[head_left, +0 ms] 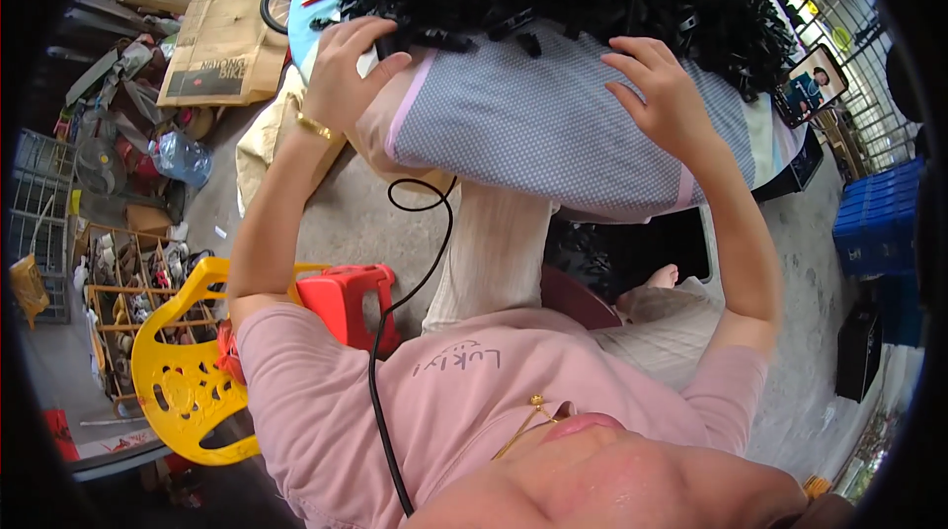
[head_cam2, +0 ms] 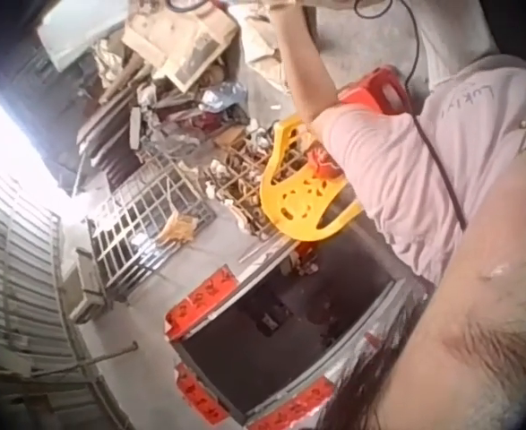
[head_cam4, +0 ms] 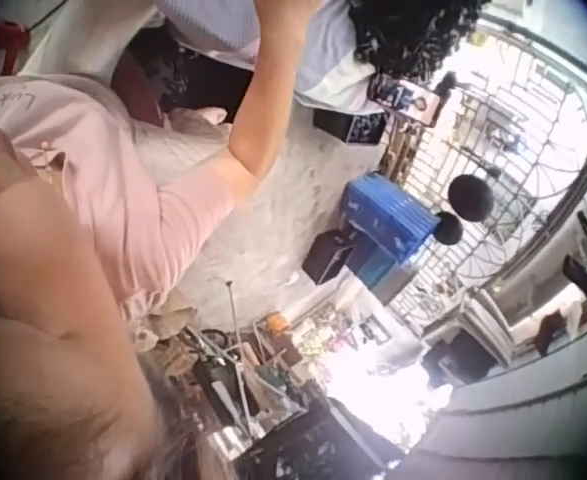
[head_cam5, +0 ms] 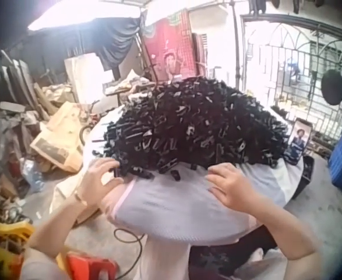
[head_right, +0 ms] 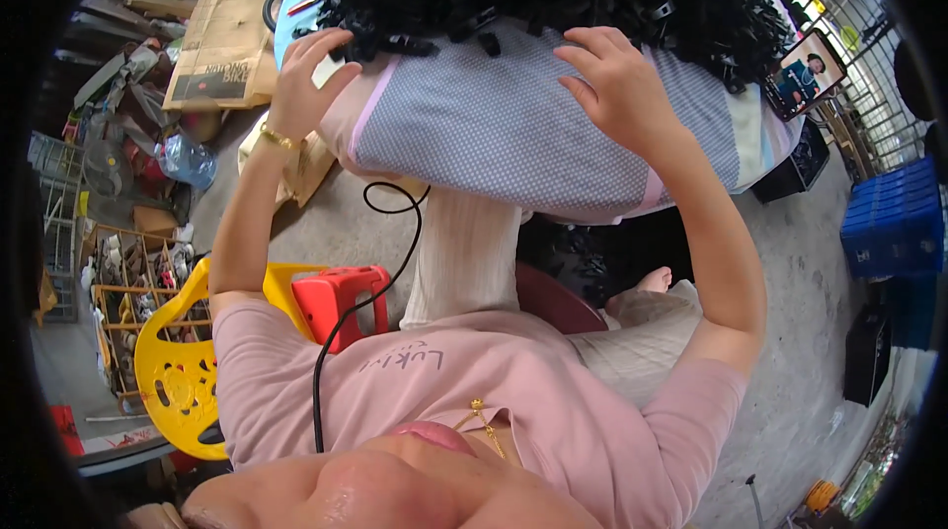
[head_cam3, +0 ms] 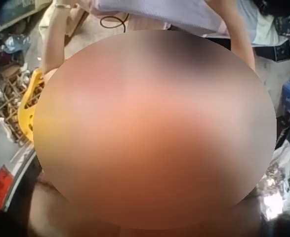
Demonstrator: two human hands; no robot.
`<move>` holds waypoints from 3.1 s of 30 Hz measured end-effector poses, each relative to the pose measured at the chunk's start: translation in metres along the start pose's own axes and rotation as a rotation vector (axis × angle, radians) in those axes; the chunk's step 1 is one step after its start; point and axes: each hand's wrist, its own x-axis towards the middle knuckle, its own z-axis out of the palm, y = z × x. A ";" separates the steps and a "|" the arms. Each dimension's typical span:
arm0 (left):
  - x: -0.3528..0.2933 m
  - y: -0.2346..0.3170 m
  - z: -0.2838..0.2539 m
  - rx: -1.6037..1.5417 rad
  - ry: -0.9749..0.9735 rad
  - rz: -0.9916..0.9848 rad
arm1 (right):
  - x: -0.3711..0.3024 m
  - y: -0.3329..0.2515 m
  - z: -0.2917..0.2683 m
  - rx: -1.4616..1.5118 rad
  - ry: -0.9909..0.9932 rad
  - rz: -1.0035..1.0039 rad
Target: Assembling small black plastic components by hand on a workbench.
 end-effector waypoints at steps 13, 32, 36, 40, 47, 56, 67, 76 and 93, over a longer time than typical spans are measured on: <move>0.046 0.085 0.108 0.117 -0.207 -0.097 | -0.001 0.064 0.019 -0.330 0.024 0.210; 0.096 0.178 0.139 -0.183 -0.179 0.120 | -0.060 0.070 -0.008 0.031 0.142 0.450; 0.103 0.165 0.138 -0.211 -0.414 0.104 | -0.058 0.071 -0.023 -0.040 0.108 0.397; 0.103 0.164 0.141 -0.232 -0.388 0.130 | -0.061 0.073 -0.029 -0.183 0.028 0.188; 0.085 0.185 0.127 -0.237 -0.387 0.495 | -0.075 0.073 -0.031 0.064 0.063 0.272; 0.086 0.189 0.119 -0.544 -0.582 0.184 | -0.082 0.074 -0.035 0.043 0.008 0.422; 0.092 0.171 0.144 -0.391 -0.315 0.619 | -0.076 0.055 -0.050 0.155 -0.076 0.395; 0.084 0.181 0.138 -0.601 -0.479 0.267 | -0.071 0.029 -0.040 0.229 -0.034 0.252; 0.088 0.182 0.135 -0.519 -0.543 0.238 | -0.067 0.034 -0.036 0.117 -0.057 0.116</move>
